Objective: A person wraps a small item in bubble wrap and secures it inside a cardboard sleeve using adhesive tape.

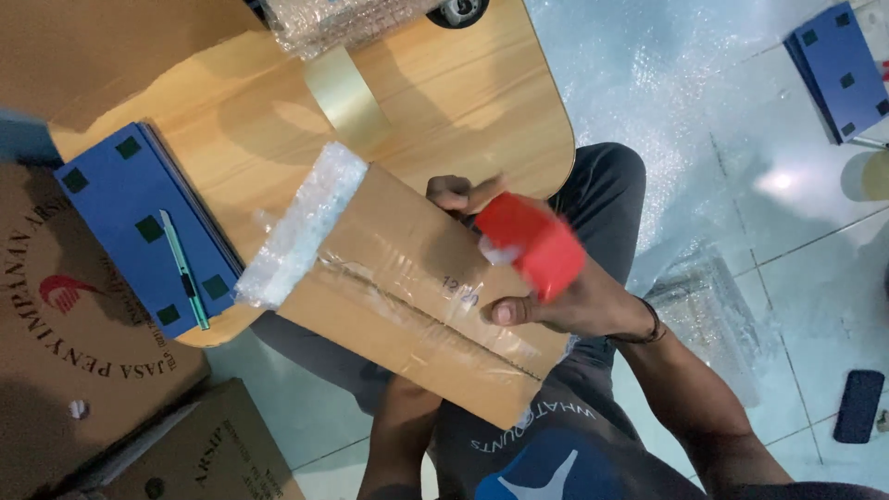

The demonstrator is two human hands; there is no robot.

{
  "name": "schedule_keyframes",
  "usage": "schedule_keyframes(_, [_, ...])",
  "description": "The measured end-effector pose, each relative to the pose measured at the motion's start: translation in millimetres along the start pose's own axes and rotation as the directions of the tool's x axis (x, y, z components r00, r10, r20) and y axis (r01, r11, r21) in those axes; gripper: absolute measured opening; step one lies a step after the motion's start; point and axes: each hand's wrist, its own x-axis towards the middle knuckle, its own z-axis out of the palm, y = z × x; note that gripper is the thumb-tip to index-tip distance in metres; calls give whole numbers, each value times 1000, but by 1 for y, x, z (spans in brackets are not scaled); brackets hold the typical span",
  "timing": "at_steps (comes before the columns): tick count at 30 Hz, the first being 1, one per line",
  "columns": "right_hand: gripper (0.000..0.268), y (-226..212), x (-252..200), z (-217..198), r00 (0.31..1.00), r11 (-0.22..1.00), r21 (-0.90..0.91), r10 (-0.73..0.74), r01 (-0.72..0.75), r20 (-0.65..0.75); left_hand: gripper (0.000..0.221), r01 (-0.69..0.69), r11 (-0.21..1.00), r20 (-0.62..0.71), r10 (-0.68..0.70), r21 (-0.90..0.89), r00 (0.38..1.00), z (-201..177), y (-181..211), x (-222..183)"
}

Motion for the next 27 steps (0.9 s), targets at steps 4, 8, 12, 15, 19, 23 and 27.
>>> schedule_keyframes(4, [96,-2,1,-7,997,999,45,-3,6,-83,55,73,996,67,-77,56,995,-32,28,-21])
schedule_keyframes(8, [104,-12,4,-7,992,1000,-7,19,-20,-126,63,134,984,125,-148,115,981,-85,95,-56])
schedule_keyframes(12, [110,-11,4,-10,989,948,-295,86,-118,-120,59,-216,966,74,208,141,975,-150,167,-122])
schedule_keyframes(15, [111,-8,5,-4,991,928,-359,58,-99,-125,57,-637,752,-216,659,169,721,-167,242,-149])
schedule_keyframes(19, [104,-12,7,4,985,935,-338,54,-108,-165,83,-692,611,-267,791,383,551,-145,288,-105])
schedule_keyframes(23, [106,-15,9,6,969,964,-194,142,-182,-203,70,-727,605,-230,796,324,559,-139,296,-75])
schedule_keyframes(27, [101,-17,10,-8,971,940,-257,190,-222,-146,51,-764,598,-358,787,242,503,-145,295,-74])
